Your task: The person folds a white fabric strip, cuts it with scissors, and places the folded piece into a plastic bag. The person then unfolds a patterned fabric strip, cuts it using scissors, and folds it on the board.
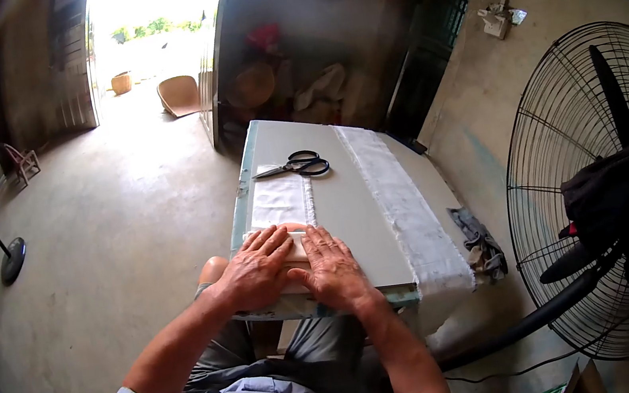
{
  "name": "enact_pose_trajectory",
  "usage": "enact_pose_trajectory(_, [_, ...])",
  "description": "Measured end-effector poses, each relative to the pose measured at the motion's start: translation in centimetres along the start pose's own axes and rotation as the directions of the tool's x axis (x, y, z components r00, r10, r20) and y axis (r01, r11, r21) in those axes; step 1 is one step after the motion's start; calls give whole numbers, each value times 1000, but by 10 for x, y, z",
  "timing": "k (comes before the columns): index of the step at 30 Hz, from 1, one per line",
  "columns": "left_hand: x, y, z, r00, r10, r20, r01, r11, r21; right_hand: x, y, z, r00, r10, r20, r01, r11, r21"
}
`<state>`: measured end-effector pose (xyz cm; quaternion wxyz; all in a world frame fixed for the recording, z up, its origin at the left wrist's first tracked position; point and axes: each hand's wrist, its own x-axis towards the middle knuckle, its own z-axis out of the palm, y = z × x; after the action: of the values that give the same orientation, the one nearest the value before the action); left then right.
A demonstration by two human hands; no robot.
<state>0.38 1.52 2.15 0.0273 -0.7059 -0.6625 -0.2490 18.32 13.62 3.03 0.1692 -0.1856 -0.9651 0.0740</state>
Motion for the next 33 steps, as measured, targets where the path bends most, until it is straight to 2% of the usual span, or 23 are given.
enact_pose_trajectory(18, [-14, 6, -14, 980, 118, -162, -124, 992, -28, -19, -16, -15, 993, -73, -98, 72, 997, -16])
enact_pose_trajectory(24, [-26, 11, -23, 958, 194, -211, -212, 975, -67, -32, -19, -21, 983, -101, -151, 105, 994, 16])
enact_pose_trajectory(33, [-37, 3, -32, 979, 130, -157, -153, 978, -139, -45, -21, -27, 974, -125, -187, 137, 989, 53])
